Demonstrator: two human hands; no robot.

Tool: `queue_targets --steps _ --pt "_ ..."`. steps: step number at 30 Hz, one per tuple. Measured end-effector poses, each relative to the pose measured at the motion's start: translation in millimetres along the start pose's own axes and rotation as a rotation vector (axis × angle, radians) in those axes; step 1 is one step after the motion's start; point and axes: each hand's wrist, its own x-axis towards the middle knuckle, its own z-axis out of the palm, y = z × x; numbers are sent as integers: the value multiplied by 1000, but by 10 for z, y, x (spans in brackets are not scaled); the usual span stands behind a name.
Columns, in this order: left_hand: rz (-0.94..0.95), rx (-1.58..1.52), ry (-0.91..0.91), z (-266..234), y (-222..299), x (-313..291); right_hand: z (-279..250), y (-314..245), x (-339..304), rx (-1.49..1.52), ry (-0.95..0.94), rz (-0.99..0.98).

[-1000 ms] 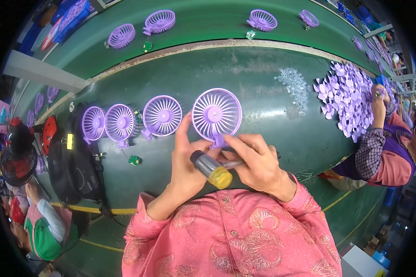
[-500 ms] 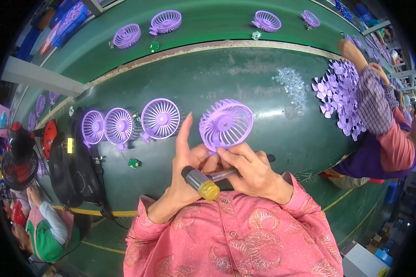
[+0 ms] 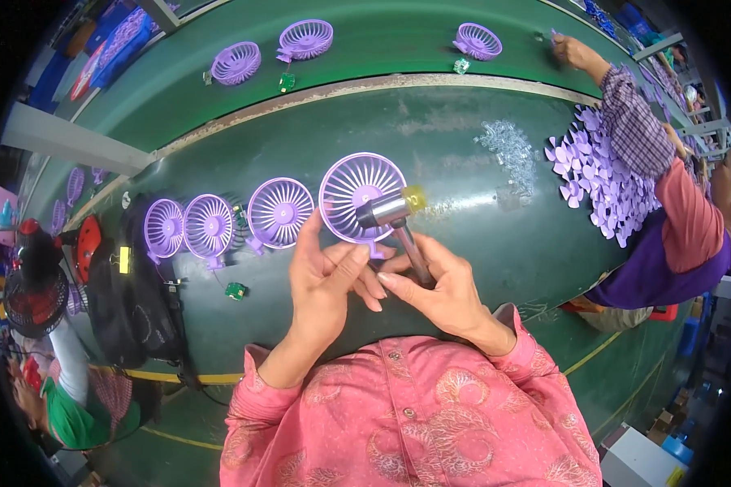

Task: The person assembles small purple plastic fan-like components by securing pieces together with a rubber mallet on a factory assembly line.

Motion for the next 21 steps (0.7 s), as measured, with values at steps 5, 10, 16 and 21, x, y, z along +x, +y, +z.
queue_targets --steps 5,10,16,21 --pt "-4 38 18 -24 -36 2 -37 -16 0 -322 6 -50" --pt "100 99 41 -52 -116 15 -101 12 6 -557 4 -312" --pt "119 161 39 -60 -150 16 -217 -12 54 -734 21 -426" --pt "72 210 51 -33 -58 18 -306 -106 95 -432 -7 -188"
